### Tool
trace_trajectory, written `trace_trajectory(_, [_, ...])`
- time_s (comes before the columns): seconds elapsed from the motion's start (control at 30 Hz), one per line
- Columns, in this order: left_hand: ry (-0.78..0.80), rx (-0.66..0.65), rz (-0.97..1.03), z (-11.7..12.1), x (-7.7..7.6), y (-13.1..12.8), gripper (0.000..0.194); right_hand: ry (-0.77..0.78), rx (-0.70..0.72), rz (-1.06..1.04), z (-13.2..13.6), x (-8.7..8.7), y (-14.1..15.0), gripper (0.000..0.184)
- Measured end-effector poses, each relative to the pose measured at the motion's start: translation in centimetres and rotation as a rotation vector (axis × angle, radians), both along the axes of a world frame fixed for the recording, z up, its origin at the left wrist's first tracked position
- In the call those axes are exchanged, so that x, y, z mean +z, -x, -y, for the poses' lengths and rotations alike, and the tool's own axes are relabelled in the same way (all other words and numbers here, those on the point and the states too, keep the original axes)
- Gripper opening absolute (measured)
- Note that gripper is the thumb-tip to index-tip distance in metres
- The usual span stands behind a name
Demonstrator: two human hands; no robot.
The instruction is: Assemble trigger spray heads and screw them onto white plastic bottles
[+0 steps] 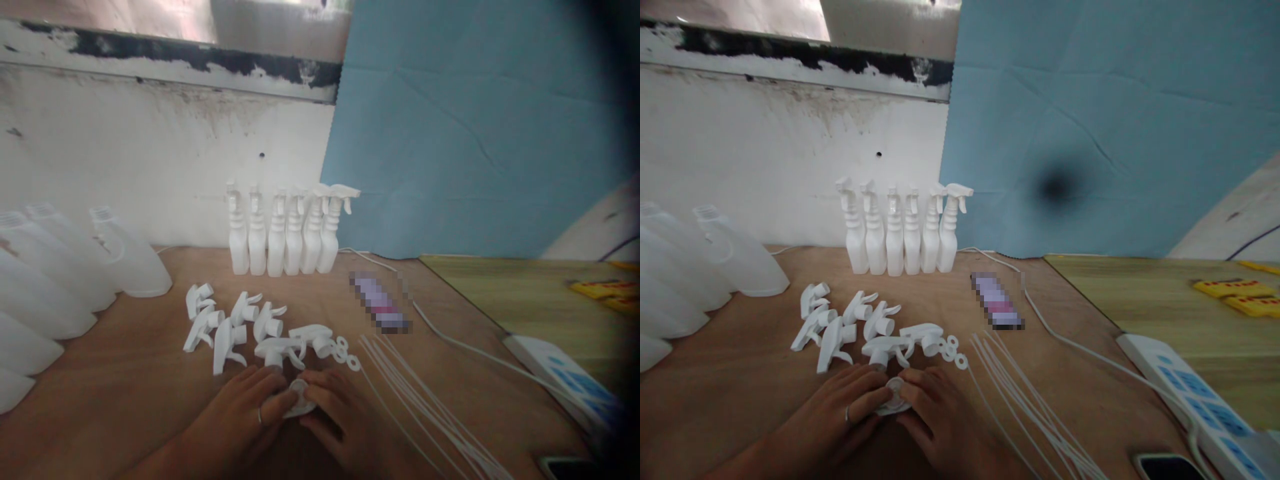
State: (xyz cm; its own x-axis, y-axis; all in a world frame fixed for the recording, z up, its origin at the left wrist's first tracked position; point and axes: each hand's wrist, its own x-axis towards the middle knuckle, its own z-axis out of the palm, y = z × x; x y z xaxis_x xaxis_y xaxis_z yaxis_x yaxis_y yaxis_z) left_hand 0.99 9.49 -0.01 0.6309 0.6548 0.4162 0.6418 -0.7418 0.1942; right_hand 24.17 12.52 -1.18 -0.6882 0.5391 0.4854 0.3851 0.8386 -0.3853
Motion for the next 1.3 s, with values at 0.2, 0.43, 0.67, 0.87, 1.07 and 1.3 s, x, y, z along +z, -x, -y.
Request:
trace_trajectory(0.2, [0.052, -0.011, -0.007, -0.1, 0.0, -0.2, 0.028, -0.008, -0.025, -0.006, 0.1, 0.3, 0.4, 0.026])
trace_trajectory(0.43, [0.146, -0.007, 0.003, 0.1, 0.2, -0.3, 0.039, -0.102, -0.016, 0.001, 0.0, 0.6, 0.6, 0.024])
trace_trajectory(0.67, [0.163, 0.016, -0.014, 0.0, 0.4, -0.4, 0.031, -0.134, 0.01, -0.013, -0.1, 1.1, 0.9, 0.024])
trace_trajectory(0.87, [0.091, 0.003, -0.022, 0.1, 0.3, -0.3, 0.035, -0.234, 0.051, 0.009, -0.2, 1.4, 0.8, 0.016])
trace_trajectory(1.07, [0.099, 0.002, -0.041, 0.3, 0.1, -0.1, 0.04, -0.312, 0.054, 0.032, -0.3, 0.7, 0.7, 0.018])
trace_trajectory(1.3, [0.084, 0.06, -0.019, 0.4, -0.6, 0.3, 0.032, -0.265, -0.061, 0.141, -0.6, 3.0, -1.9, 0.037])
